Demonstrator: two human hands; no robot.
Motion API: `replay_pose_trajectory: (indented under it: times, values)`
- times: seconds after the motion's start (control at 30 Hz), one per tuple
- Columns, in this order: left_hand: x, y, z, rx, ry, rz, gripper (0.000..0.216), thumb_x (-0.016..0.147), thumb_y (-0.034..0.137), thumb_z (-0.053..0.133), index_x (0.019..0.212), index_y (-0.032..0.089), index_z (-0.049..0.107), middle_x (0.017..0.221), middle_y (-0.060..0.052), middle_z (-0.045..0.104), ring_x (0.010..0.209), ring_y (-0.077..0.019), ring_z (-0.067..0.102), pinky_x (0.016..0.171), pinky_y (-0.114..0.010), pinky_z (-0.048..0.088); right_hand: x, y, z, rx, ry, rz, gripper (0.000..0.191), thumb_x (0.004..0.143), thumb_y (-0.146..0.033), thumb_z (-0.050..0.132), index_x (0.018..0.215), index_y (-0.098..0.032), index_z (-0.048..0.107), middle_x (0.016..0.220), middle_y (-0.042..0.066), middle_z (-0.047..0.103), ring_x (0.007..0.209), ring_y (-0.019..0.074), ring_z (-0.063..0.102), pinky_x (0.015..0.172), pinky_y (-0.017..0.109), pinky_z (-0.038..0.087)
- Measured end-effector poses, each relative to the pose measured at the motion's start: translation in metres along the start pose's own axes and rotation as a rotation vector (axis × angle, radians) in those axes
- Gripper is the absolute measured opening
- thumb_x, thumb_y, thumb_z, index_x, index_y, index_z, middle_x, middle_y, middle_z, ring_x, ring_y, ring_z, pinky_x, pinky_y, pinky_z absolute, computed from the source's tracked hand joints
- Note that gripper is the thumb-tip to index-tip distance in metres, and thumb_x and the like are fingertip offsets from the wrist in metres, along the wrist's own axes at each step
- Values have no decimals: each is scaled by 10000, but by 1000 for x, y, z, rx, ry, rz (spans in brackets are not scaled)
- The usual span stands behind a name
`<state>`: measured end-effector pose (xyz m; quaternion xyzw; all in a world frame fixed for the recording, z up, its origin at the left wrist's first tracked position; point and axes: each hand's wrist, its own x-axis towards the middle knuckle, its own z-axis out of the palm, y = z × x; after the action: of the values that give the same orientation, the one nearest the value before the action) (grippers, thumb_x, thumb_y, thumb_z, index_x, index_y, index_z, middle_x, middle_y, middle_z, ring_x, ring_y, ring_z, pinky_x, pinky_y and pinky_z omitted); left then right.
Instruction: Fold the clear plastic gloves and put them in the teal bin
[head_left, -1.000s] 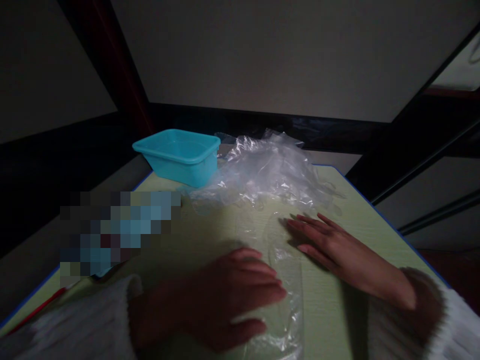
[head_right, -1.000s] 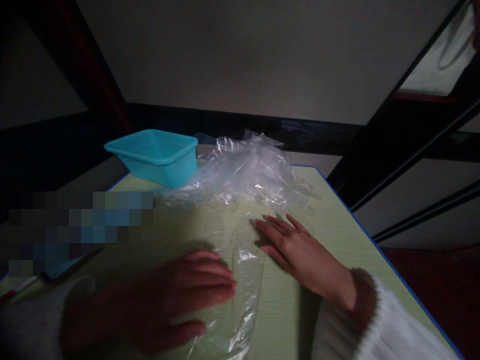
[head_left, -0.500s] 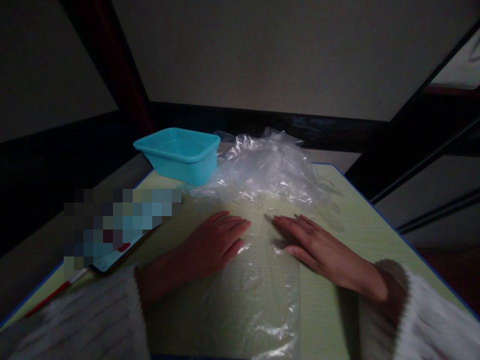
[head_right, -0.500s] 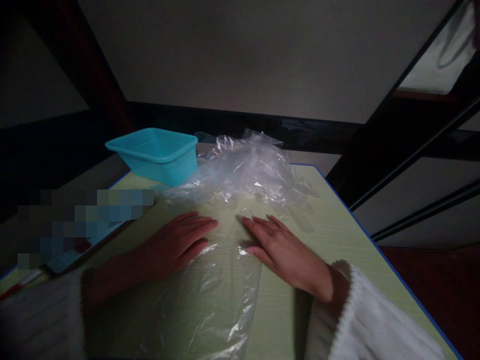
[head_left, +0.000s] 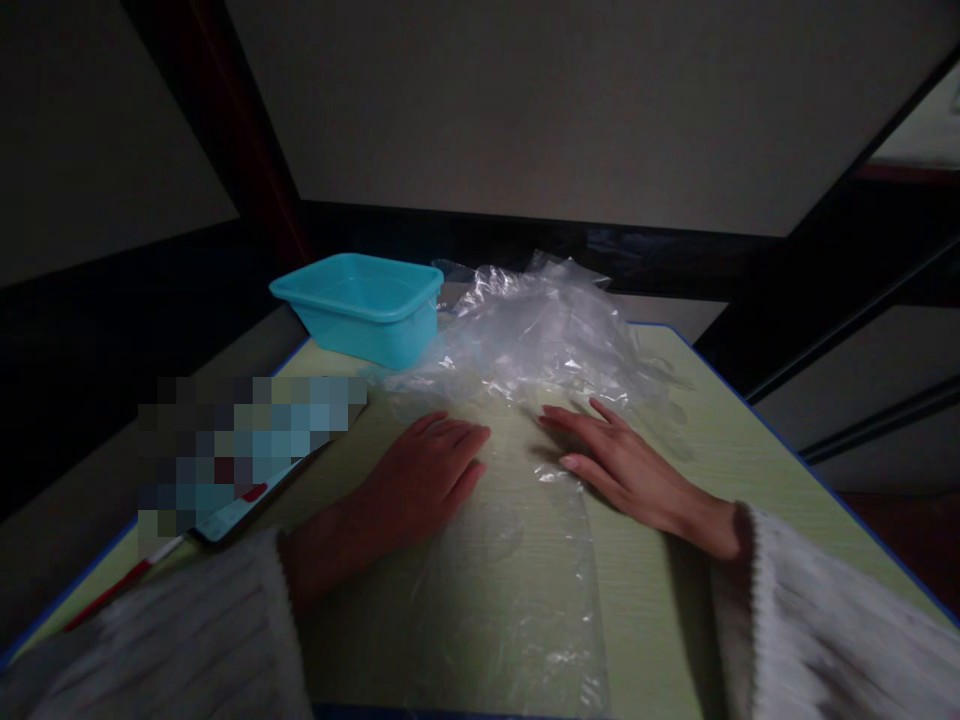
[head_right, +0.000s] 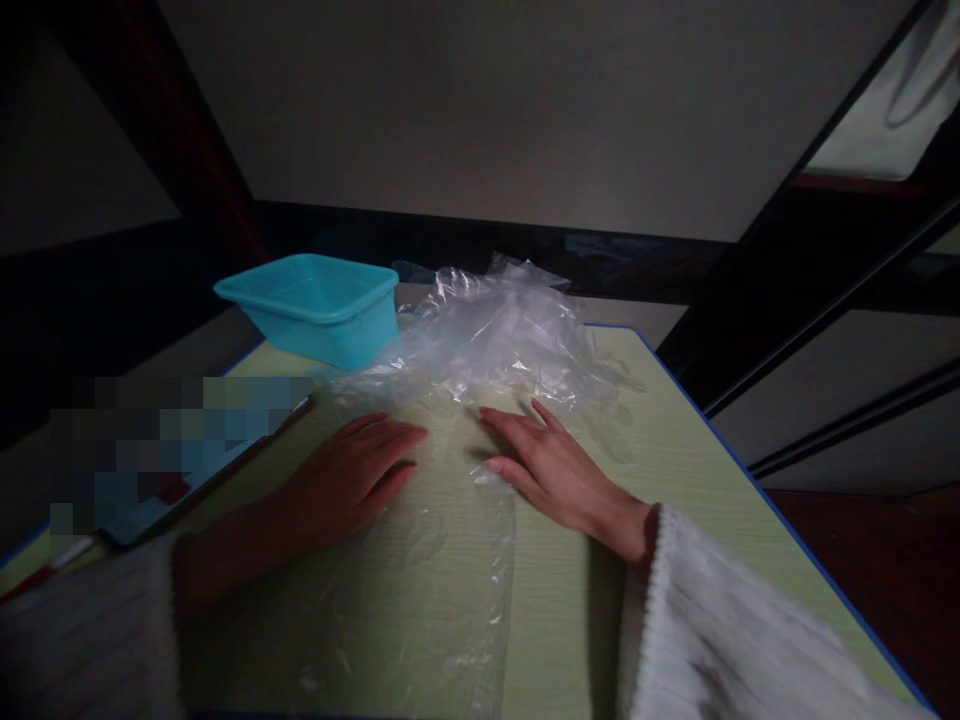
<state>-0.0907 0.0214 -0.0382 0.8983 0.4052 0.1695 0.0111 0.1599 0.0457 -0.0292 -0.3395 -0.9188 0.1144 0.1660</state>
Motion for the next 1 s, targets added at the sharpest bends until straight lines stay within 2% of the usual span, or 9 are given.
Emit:
replay_pose_trajectory:
  times: [0.1,0.17,0.3,0.4,0.5,0.67,0.87,1.0]
  values:
    - [0,1,0,-33,36,7,281,895,181,392,1139,107,510,1148,-137,612,1050,-247,560,983,-478,371,-1,-1,0,-41,34,38,418,964,-402,292,1287,-158,397,1276,154,550,1158,260,535,1049,602,231]
    - [-1,3,-2,-87,45,60,293,897,171,385,1156,106,504,1194,-138,592,1098,-236,536,997,-456,366,-2,-2,0,-54,78,74,374,970,-335,277,1236,-137,450,1226,151,591,1119,243,568,1054,566,262]
    - [-1,11,-6,-236,-41,257,314,902,175,398,1198,117,486,1246,-120,570,1192,-209,478,1060,-431,288,-5,-2,-1,-61,143,123,384,963,-277,245,1143,-124,548,1171,136,632,1050,232,614,1046,522,313]
    - [-2,17,-7,-309,-120,337,325,902,195,423,1213,119,482,1233,-116,584,1210,-209,469,1076,-443,250,-6,0,0,-82,155,153,414,958,-277,235,1142,-130,575,1146,121,649,1006,234,638,1027,519,341]
    - [-2,20,-8,-336,-169,344,312,906,198,431,1201,117,496,1218,-119,596,1197,-216,484,1066,-470,253,-5,1,0,-75,140,168,415,957,-279,243,1196,-118,543,1123,125,660,996,235,643,1026,528,334]
    - [-3,22,-7,-341,-195,352,324,905,197,449,1205,84,494,1208,-142,598,1177,-232,502,1048,-486,267,-5,0,-1,-85,78,124,379,956,-251,292,1291,-160,444,1177,106,634,1092,230,588,1040,564,283]
    - [-3,23,-8,-332,-200,351,319,910,190,448,1208,81,492,1215,-135,597,1168,-228,504,1044,-469,261,-11,-1,-7,-178,235,147,412,954,-268,255,1095,-126,615,1078,126,680,980,246,650,1023,541,333]
    - [-2,23,-7,-326,-192,365,312,920,200,428,1203,86,493,1209,-130,602,1160,-231,509,1040,-469,259,-12,0,-5,-200,186,185,425,958,-284,254,1042,-120,636,1103,139,668,973,245,654,1017,529,347]
